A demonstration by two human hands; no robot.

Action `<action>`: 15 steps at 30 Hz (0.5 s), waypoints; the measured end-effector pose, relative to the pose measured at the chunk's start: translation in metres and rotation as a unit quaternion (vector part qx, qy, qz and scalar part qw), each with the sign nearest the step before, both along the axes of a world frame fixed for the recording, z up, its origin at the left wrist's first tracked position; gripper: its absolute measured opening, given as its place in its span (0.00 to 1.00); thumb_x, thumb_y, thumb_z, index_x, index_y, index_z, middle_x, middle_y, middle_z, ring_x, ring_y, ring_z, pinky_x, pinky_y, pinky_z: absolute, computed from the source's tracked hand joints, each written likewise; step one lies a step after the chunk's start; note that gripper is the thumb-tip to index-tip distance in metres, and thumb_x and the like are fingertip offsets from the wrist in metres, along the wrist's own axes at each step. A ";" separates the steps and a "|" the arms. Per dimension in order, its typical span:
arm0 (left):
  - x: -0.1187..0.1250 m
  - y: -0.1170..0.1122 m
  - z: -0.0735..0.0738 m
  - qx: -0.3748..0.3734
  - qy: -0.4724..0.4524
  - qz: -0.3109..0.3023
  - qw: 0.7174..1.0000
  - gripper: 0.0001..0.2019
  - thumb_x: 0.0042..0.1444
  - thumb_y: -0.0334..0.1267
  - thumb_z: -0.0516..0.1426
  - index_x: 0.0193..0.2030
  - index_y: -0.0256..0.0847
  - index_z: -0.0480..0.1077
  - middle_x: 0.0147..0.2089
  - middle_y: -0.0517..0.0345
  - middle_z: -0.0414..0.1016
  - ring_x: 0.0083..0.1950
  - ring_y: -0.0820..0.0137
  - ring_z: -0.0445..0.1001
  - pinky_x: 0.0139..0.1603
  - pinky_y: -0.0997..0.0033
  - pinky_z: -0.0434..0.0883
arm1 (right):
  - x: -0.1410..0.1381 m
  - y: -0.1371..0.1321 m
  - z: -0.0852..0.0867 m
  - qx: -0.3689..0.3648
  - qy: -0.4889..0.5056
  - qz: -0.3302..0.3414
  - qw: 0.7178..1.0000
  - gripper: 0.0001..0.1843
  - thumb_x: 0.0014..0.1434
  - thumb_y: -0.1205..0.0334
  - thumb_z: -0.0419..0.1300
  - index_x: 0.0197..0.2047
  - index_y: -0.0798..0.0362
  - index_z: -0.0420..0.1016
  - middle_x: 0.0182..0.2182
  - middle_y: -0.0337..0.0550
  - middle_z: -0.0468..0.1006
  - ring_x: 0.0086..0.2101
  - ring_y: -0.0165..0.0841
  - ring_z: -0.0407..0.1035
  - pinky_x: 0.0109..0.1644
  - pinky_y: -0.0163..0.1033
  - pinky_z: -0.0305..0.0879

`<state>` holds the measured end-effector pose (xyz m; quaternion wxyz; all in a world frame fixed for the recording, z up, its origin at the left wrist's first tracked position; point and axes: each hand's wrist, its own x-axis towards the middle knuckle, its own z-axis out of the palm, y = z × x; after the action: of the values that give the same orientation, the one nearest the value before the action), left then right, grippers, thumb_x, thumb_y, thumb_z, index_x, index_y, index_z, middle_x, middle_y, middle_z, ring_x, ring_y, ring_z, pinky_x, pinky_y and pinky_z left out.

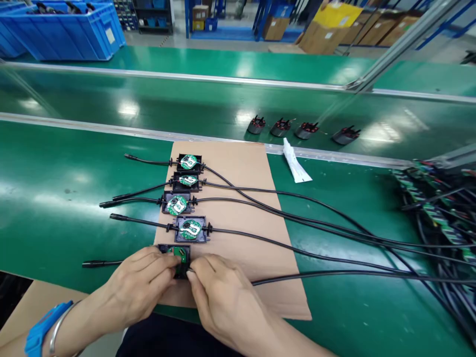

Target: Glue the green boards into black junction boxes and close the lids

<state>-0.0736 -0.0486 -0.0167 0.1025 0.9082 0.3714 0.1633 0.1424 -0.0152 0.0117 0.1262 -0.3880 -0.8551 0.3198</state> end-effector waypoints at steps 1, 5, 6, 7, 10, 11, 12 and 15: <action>0.000 -0.001 0.001 -0.003 0.004 -0.001 1.000 0.06 0.61 0.26 0.51 0.41 0.35 0.68 0.53 0.50 0.71 0.47 0.64 0.70 0.55 0.60 0.68 | -0.001 0.001 -0.001 -0.012 0.000 -0.016 1.000 0.13 0.67 0.66 0.43 0.32 0.53 0.64 0.28 0.41 0.71 0.28 0.32 0.66 0.31 0.36 0.60; 0.002 -0.001 0.008 0.003 0.022 0.005 1.000 0.11 0.61 0.25 0.47 0.45 0.34 0.68 0.54 0.47 0.71 0.50 0.64 0.70 0.58 0.60 0.66 | -0.002 0.008 -0.003 0.006 -0.094 -0.006 0.996 0.15 0.68 0.67 0.43 0.30 0.52 0.63 0.23 0.40 0.70 0.22 0.30 0.64 0.25 0.36 0.53; 0.003 0.000 0.010 0.006 0.028 0.005 1.000 0.13 0.61 0.24 0.46 0.48 0.33 0.68 0.54 0.47 0.71 0.50 0.64 0.70 0.58 0.60 0.66 | -0.002 0.009 -0.003 0.038 -0.121 0.022 0.992 0.13 0.66 0.69 0.44 0.31 0.53 0.64 0.23 0.41 0.71 0.22 0.31 0.64 0.25 0.37 0.52; 0.003 0.000 0.011 0.007 0.033 0.005 0.999 0.16 0.61 0.24 0.46 0.51 0.33 0.67 0.53 0.47 0.71 0.50 0.64 0.70 0.58 0.60 0.66 | -0.001 0.011 -0.003 0.070 -0.144 0.051 0.986 0.11 0.63 0.72 0.45 0.32 0.53 0.65 0.24 0.43 0.72 0.23 0.33 0.65 0.25 0.38 0.51; 0.007 0.001 0.014 -0.002 0.043 0.007 0.999 0.24 0.57 0.22 0.46 0.61 0.29 0.61 0.52 0.47 0.71 0.50 0.62 0.69 0.56 0.59 0.67 | -0.003 0.015 -0.001 0.118 -0.198 0.101 0.968 0.11 0.53 0.76 0.50 0.35 0.54 0.68 0.26 0.46 0.74 0.24 0.37 0.66 0.25 0.41 0.49; 0.010 0.001 0.015 -0.009 0.047 0.012 0.999 0.25 0.55 0.22 0.46 0.61 0.28 0.61 0.51 0.46 0.71 0.49 0.61 0.69 0.55 0.58 0.68 | -0.004 0.015 0.000 0.119 -0.216 0.100 0.964 0.11 0.52 0.76 0.50 0.36 0.54 0.68 0.26 0.46 0.74 0.23 0.38 0.67 0.25 0.41 0.48; 0.012 0.000 0.016 -0.017 0.052 0.020 0.998 0.26 0.53 0.22 0.47 0.61 0.28 0.61 0.49 0.46 0.72 0.47 0.60 0.69 0.54 0.57 0.69 | -0.007 0.015 -0.001 0.125 -0.239 0.096 0.958 0.10 0.52 0.75 0.51 0.35 0.53 0.67 0.24 0.45 0.74 0.22 0.38 0.66 0.24 0.41 0.46; 0.019 0.000 0.019 -0.041 0.079 0.039 0.995 0.26 0.49 0.23 0.49 0.58 0.27 0.64 0.46 0.46 0.72 0.42 0.59 0.69 0.47 0.55 0.72 | -0.012 0.012 -0.004 0.166 -0.294 0.063 0.939 0.07 0.52 0.74 0.52 0.32 0.53 0.65 0.23 0.46 0.72 0.20 0.38 0.66 0.22 0.40 0.41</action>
<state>-0.0546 -0.0488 0.0026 0.1034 0.8981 0.4200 0.0792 0.1304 -0.0034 0.0075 -0.0891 -0.3838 -0.9176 0.0526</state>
